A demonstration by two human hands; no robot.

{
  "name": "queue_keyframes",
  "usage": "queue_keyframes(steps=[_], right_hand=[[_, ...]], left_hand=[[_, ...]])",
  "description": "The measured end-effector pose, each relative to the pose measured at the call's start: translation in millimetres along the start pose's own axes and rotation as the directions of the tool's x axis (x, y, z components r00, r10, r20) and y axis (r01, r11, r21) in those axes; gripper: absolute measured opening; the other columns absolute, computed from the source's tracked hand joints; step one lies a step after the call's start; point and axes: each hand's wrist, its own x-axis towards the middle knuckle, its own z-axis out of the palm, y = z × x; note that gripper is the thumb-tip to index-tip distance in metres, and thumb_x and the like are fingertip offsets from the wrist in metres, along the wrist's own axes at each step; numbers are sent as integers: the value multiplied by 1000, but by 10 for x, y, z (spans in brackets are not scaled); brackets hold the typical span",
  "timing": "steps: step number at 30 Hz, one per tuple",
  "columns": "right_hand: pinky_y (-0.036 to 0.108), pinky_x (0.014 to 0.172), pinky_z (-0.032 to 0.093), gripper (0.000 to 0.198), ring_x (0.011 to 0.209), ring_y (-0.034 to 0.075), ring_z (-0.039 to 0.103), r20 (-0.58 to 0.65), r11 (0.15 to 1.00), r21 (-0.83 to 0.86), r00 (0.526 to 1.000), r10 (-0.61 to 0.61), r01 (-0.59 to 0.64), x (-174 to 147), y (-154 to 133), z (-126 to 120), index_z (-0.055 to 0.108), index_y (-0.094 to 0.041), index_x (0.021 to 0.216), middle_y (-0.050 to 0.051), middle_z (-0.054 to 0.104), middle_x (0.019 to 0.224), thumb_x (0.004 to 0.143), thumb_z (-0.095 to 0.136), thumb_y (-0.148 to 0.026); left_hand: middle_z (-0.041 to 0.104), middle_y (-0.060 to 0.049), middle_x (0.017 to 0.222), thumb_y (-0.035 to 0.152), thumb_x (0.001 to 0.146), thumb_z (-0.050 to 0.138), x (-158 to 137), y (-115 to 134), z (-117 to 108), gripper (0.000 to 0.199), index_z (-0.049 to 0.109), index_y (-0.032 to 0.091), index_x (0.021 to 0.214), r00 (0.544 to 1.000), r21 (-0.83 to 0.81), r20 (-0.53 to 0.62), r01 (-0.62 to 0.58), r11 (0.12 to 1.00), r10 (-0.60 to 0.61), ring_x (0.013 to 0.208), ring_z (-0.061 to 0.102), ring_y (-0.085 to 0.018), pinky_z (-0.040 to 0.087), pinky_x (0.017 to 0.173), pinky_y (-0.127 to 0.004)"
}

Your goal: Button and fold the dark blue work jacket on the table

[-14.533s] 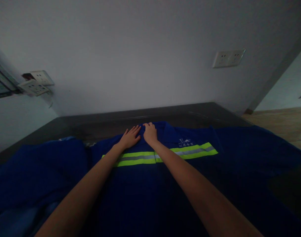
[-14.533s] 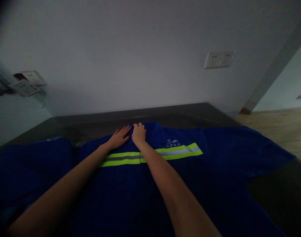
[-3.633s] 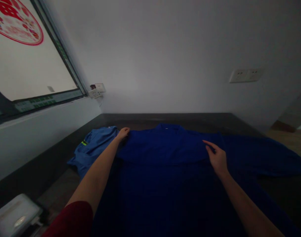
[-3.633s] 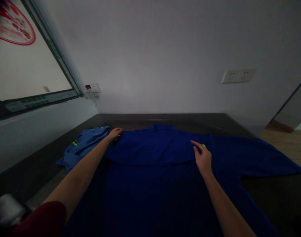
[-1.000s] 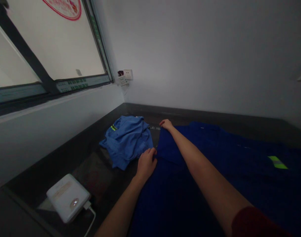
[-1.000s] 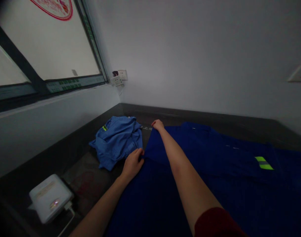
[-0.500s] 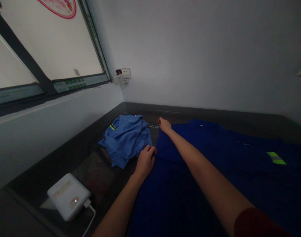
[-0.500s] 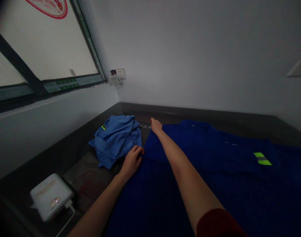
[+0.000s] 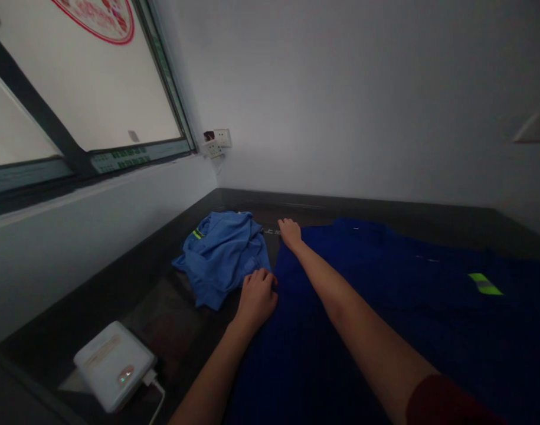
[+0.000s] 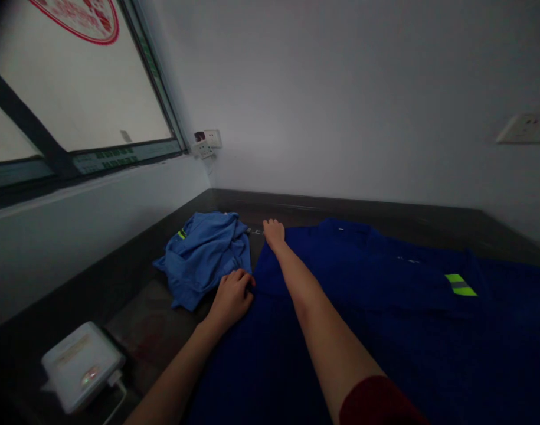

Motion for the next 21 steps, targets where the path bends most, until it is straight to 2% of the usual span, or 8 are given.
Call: queue_keyframes(steps=[4,6,9,11,15,18,21], right_hand=[[36,92,36,32,111,25,45,-99,998,45,994,42,-38,29,-24,-143,56,-17,113,15,57,116,94,30,-15],[36,95,35,35,113,25,43,-150,996,77,987,63,-52,23,3,-251,53,-15,119,15,54,121,95,27,-17],[35,101,30,40,119,23,40,-175,994,113,984,30,-11,-54,52,-357,47,-13,128,15,48,129,96,24,-19],[34,103,29,40,122,23,40,-135,992,124,991,-18,35,-148,70,-336,45,-14,131,14,47,132,95,29,-22],[41,107,26,46,130,26,36,18,991,120,998,-60,57,-350,81,-106,44,-10,134,17,44,139,94,39,-33],[47,110,18,54,136,28,27,109,994,101,992,-60,49,-432,101,62,41,-8,137,19,36,145,94,38,-42],[49,112,11,59,139,26,22,163,996,79,985,-52,40,-435,128,127,37,-11,140,16,30,149,95,32,-49]], left_hand=[[56,-11,117,10,74,49,-50,133,-94,21,59,19,90,993,21,-109,-43,999,45,109,50,-28,38,94,-46],[52,-11,127,9,76,47,-77,227,-113,30,59,19,101,986,4,-136,-95,995,94,118,47,-27,37,100,-46],[46,-11,138,9,81,41,-118,342,-43,42,52,16,121,974,-2,-113,-196,981,194,128,41,-24,33,108,-43],[41,-13,143,13,84,40,-140,362,72,47,45,14,130,971,7,-82,-225,974,225,134,35,-25,31,111,-45],[34,-19,147,25,86,45,-178,276,324,55,36,8,138,987,43,-4,-162,986,162,138,27,-30,31,110,-49],[31,-21,147,31,88,45,-195,192,428,58,35,6,139,990,75,19,-141,987,140,138,25,-31,31,110,-49],[30,-19,148,33,89,44,-199,148,454,55,38,11,139,987,124,20,-161,979,160,138,27,-31,32,109,-49]])
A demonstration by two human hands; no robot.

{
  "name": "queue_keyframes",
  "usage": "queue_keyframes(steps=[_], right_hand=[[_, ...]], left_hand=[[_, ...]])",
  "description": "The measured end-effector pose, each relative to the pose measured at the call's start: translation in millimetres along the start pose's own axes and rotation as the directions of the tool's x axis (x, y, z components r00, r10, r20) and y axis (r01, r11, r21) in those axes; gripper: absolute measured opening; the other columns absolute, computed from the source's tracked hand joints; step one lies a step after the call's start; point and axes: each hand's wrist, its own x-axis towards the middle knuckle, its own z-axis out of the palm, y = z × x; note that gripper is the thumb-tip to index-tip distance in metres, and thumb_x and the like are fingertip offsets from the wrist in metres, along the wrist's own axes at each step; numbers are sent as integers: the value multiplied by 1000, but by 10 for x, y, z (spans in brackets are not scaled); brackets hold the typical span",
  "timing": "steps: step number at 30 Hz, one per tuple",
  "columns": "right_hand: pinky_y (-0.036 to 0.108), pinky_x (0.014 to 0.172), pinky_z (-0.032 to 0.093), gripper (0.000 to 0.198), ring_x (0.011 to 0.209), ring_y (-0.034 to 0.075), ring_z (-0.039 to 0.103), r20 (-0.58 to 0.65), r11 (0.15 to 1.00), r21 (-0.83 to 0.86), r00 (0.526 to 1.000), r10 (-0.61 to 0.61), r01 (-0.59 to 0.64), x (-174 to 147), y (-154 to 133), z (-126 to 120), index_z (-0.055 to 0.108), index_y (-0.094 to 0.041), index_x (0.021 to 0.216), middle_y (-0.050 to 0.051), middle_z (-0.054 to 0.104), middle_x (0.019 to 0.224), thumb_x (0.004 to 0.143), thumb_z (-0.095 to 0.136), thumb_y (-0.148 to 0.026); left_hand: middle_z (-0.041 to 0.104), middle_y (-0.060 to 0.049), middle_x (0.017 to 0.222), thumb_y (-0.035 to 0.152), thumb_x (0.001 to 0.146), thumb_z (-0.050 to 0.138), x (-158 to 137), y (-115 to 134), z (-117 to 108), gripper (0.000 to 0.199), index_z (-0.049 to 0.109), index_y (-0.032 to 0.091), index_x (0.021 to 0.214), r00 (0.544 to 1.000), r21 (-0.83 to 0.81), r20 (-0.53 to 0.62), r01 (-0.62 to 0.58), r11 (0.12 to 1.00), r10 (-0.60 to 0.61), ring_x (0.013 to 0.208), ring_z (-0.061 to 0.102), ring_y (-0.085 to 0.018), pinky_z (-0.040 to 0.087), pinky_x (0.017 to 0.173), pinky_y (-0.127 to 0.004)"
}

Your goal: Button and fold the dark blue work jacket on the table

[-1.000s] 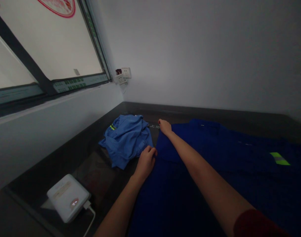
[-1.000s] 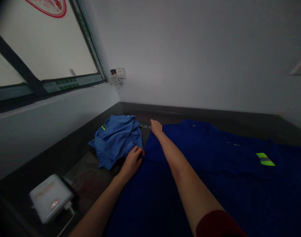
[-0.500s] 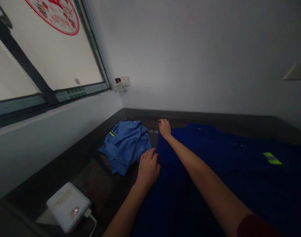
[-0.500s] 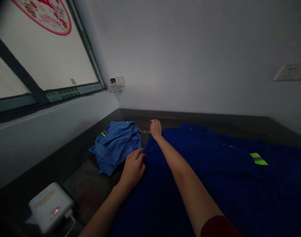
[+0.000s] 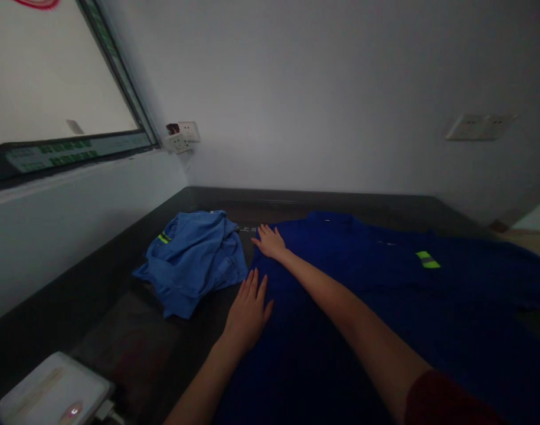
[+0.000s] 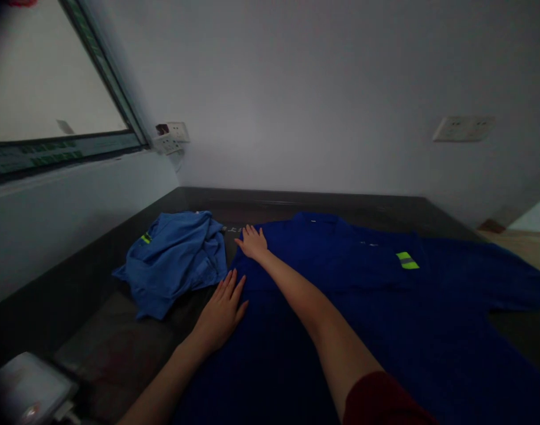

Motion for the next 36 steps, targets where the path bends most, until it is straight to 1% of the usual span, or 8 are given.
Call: queue_keyframes(steps=[6,12,16,21,23,27,31,36], right_hand=[[52,112,7,65,140,25,18,12,999,-21,999,48,-48,35,-1,1,32,-15,144,10,25,151,94,24,-56],[54,112,4,62,140,26,17,-31,996,-20,996,85,-85,-29,-53,-9,35,-14,143,11,26,151,95,26,-53],[52,112,2,56,141,25,15,-147,999,-9,988,50,-52,-119,-140,-137,37,-14,141,12,27,151,96,28,-48],[49,110,21,51,138,22,25,-246,983,181,967,65,-20,-386,-122,-494,42,-18,139,9,35,148,98,26,-44],[46,110,23,52,137,22,28,-262,967,245,965,-5,71,-608,-2,-678,45,-18,137,9,37,146,98,26,-46],[41,111,26,60,134,21,35,-286,907,355,950,-125,226,-1313,404,-1042,53,-16,130,12,43,142,94,27,-56],[43,112,25,56,133,21,36,-282,905,402,959,-25,142,-2186,878,-1346,52,-20,132,9,45,141,93,34,-56],[46,113,24,53,134,22,34,-271,965,262,961,63,10,-3047,1475,-1623,48,-23,135,6,43,142,92,38,-53]], left_hand=[[35,-14,147,39,88,48,-49,83,-152,54,40,25,140,995,154,71,58,986,-69,136,29,-34,34,107,-50],[36,-16,146,41,90,46,-61,199,-372,56,37,23,142,971,245,204,76,967,-128,135,32,-33,31,108,-47],[35,-18,146,44,91,43,-44,195,-458,57,34,22,143,956,227,267,57,972,-118,137,28,-33,30,109,-45],[54,-14,132,46,92,40,12,138,-541,52,43,21,138,978,136,128,146,980,-164,121,52,-27,32,106,-46],[58,-12,128,43,94,36,53,72,-558,48,46,20,135,983,92,24,178,980,-181,114,56,-25,35,104,-45],[56,-11,129,28,93,35,128,-171,-542,39,51,18,128,969,71,-151,209,975,-196,117,52,-25,36,104,-43],[56,-13,127,18,89,35,164,-449,-496,40,53,14,124,945,30,-228,246,969,-233,118,51,-27,34,104,-48],[57,-14,126,20,87,36,262,-546,-474,40,53,12,122,951,-157,-261,128,979,-166,119,50,-24,38,104,-42]])
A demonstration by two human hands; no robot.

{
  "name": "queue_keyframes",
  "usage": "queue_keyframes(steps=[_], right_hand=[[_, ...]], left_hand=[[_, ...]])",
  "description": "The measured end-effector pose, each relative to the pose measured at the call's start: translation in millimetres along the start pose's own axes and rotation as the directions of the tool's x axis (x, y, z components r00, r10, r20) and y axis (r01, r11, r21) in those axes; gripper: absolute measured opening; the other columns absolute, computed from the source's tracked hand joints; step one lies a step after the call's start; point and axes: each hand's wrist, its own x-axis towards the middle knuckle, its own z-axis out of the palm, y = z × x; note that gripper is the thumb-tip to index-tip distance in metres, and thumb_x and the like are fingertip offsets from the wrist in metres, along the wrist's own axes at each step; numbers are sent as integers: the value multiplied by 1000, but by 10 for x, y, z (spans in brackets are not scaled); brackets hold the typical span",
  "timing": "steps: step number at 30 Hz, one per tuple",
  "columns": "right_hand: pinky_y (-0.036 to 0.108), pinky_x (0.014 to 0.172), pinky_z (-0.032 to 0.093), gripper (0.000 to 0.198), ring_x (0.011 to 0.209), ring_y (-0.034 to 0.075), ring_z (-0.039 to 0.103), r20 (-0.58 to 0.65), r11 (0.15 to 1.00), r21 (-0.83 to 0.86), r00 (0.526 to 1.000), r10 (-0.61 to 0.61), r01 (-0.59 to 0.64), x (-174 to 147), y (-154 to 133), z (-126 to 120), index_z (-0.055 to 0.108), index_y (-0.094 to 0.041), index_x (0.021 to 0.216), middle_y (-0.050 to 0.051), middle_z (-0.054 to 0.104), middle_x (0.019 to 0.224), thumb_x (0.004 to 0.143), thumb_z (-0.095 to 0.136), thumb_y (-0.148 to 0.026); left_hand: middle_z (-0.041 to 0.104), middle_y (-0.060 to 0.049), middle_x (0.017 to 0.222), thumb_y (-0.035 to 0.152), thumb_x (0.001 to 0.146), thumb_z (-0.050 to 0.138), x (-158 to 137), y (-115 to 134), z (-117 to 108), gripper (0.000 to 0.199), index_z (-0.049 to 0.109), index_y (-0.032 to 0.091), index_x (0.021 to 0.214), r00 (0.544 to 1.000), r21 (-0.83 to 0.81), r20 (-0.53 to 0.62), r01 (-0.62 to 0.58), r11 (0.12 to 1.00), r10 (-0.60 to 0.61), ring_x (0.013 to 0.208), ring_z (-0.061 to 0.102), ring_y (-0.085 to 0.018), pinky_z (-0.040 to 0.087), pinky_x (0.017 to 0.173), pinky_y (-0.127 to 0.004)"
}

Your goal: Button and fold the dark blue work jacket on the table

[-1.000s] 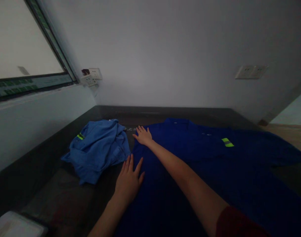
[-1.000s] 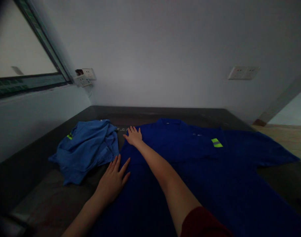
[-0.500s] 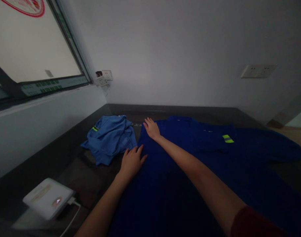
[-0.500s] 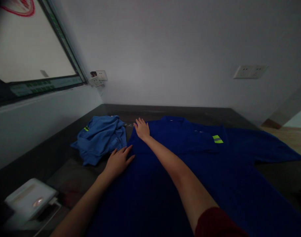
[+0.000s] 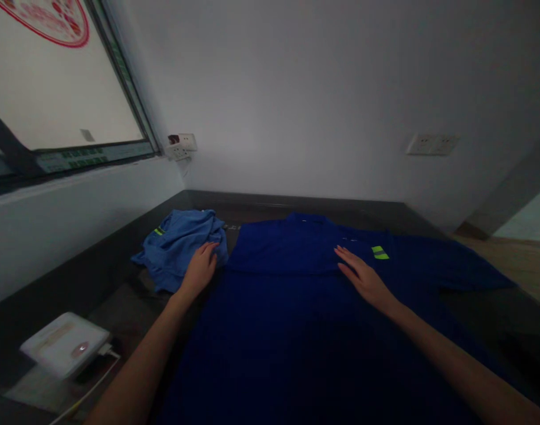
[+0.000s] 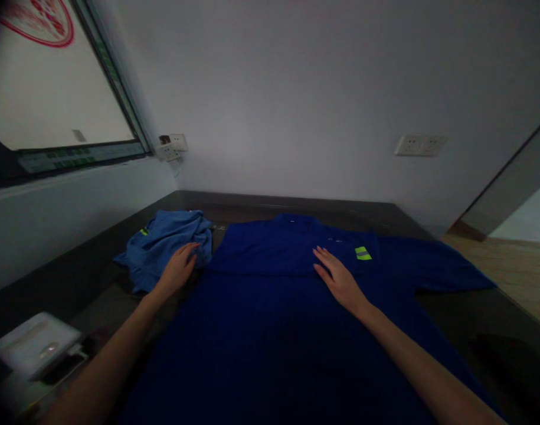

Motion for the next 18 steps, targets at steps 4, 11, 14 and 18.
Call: queue_keyframes(steps=[4,11,14,18], right_hand=[[47,112,26,54,134,23,36,-15,991,-121,998,53,-54,-270,380,-317,46,-23,136,7,42,143,91,40,-53],[46,112,25,61,135,26,33,-11,966,-221,991,134,-134,-70,699,-248,43,-15,139,14,39,144,91,38,-53],[44,111,25,63,136,27,30,15,934,-296,977,213,-199,196,745,-120,41,-7,139,18,36,145,93,35,-49],[44,111,23,61,136,28,29,13,887,-381,958,286,-260,472,842,5,38,-3,139,21,34,145,95,33,-45]], left_hand=[[56,-11,127,24,86,37,315,172,149,43,50,13,126,996,-54,66,-64,997,67,120,50,-22,36,107,-38],[48,-21,135,27,89,37,1044,511,833,47,47,3,129,967,131,253,-59,990,24,129,41,-26,29,109,-39],[43,-26,138,30,90,35,1148,541,1075,51,44,0,131,961,193,273,-13,981,-41,132,35,-32,28,107,-48],[34,-25,144,34,92,29,1172,469,1224,57,39,1,137,947,244,308,18,970,-95,136,29,-33,26,107,-51]])
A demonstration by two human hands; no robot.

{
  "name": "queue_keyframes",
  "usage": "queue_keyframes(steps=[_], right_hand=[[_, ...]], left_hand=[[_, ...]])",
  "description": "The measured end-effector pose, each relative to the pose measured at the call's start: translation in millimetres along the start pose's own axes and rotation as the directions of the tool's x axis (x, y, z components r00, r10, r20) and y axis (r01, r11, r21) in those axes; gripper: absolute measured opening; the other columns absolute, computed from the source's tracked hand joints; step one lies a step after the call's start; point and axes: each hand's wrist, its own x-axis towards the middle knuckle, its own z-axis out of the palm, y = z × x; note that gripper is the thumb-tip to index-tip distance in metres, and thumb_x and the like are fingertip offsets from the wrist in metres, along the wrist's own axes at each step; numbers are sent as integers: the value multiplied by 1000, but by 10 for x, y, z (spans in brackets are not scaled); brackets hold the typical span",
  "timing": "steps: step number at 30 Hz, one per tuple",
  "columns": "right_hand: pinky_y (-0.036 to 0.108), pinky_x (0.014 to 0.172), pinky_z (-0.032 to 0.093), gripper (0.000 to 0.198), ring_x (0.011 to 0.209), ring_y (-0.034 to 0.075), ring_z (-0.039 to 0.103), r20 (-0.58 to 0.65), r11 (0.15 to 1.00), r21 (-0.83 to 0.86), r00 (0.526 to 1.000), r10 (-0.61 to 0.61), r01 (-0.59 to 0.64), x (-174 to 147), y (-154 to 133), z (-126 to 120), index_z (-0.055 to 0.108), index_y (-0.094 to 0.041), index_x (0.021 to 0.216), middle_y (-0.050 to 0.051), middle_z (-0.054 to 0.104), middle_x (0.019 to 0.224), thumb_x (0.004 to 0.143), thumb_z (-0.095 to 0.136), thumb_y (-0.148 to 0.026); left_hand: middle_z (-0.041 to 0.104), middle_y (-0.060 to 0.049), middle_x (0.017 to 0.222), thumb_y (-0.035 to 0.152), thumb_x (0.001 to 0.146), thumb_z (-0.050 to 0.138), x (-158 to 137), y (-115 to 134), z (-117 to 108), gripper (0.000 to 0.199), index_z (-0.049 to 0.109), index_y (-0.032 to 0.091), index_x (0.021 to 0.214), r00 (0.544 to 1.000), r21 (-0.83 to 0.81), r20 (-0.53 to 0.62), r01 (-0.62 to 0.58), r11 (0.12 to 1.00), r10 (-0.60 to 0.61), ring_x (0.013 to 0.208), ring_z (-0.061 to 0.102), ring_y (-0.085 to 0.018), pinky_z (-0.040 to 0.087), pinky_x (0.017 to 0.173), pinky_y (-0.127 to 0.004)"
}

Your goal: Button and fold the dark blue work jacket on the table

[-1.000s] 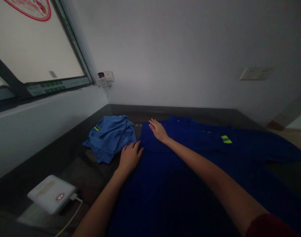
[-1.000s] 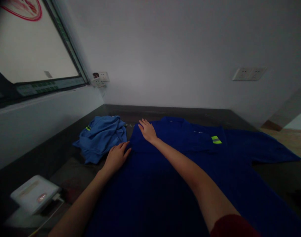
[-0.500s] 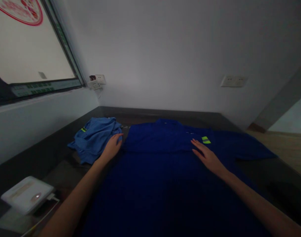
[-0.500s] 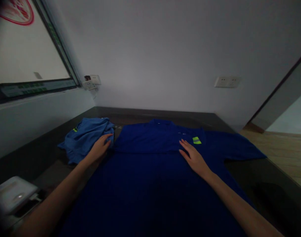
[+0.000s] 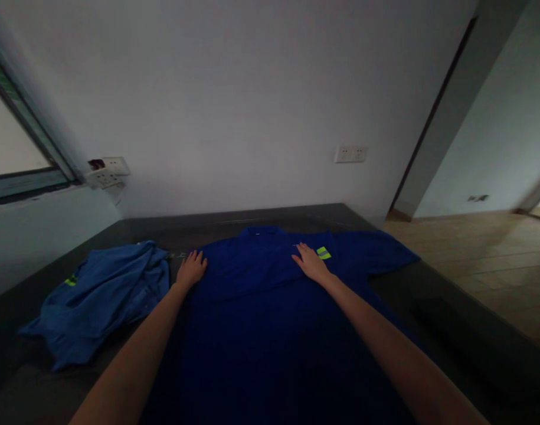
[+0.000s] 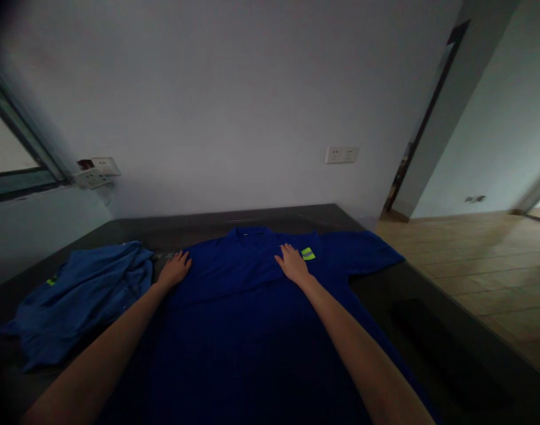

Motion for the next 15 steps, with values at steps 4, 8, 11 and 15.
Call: queue_keyframes(steps=[4,8,11,15], right_hand=[[48,111,19,64,137,29,26,12,999,-11,999,30,-30,48,96,126,38,-2,139,20,34,145,94,33,-48],[48,112,14,66,140,27,20,40,998,-39,998,41,-40,-12,187,198,36,-10,142,15,30,148,94,28,-54],[48,113,13,67,140,26,19,50,997,-64,998,45,-42,-21,195,205,34,-11,143,14,27,150,94,26,-56],[48,113,12,68,140,26,19,37,998,-44,998,45,-44,-27,171,187,34,-10,143,14,28,150,94,26,-56]], left_hand=[[27,-20,149,40,91,26,24,-74,77,60,33,10,143,1000,29,26,12,1000,-13,139,22,-32,23,108,-54],[25,-19,150,42,89,27,74,-122,142,60,30,17,145,998,83,32,48,995,-51,139,21,-34,24,106,-56],[26,-20,150,44,89,28,119,-151,178,62,28,19,145,996,124,60,56,991,-64,139,23,-34,25,106,-54],[27,-18,150,47,90,25,146,-185,202,62,26,21,146,995,150,68,63,987,-74,139,23,-34,24,107,-53]])
